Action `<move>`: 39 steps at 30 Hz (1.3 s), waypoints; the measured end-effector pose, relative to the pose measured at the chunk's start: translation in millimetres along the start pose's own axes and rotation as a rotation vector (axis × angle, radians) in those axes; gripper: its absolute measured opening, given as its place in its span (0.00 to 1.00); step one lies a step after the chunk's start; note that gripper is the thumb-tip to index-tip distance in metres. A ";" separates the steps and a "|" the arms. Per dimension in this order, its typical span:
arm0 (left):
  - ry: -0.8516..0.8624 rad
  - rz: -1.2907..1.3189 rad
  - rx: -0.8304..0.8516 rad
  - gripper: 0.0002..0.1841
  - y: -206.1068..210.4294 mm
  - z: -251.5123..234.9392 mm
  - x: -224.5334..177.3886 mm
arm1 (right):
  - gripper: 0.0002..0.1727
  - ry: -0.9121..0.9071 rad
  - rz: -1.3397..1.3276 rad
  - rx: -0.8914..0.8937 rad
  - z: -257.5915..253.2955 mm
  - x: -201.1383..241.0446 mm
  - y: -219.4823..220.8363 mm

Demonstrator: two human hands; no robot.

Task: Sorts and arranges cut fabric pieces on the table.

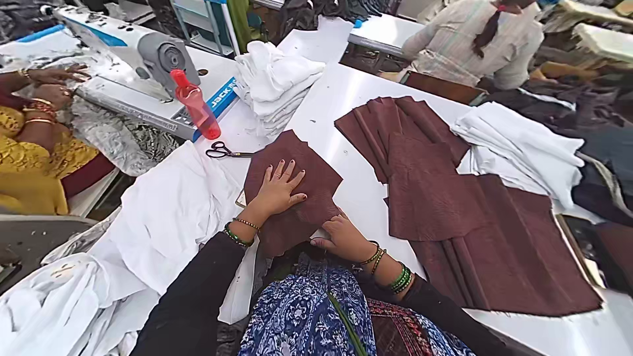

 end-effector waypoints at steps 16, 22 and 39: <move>0.196 0.203 -0.459 0.27 -13.0 -77.0 -33.9 | 0.34 0.682 -0.129 -0.657 54.8 -70.7 -133.1; -0.496 0.362 -0.291 0.34 -40.5 -73.8 14.8 | 0.25 0.707 -0.409 -0.813 52.1 -90.5 -142.2; -0.126 0.692 -0.826 0.17 -112.0 -74.6 18.2 | 0.27 -0.361 -1.461 -1.494 144.2 0.2 -159.7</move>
Point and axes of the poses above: each hand's wrist, its own z-axis away from the middle knuckle, its own y-axis out of the palm, x = y × z, the point moved 2 cm from there along -z, towards the middle knuckle, and after that the axes turned 14 degrees about -z, right-handed, at the moved point
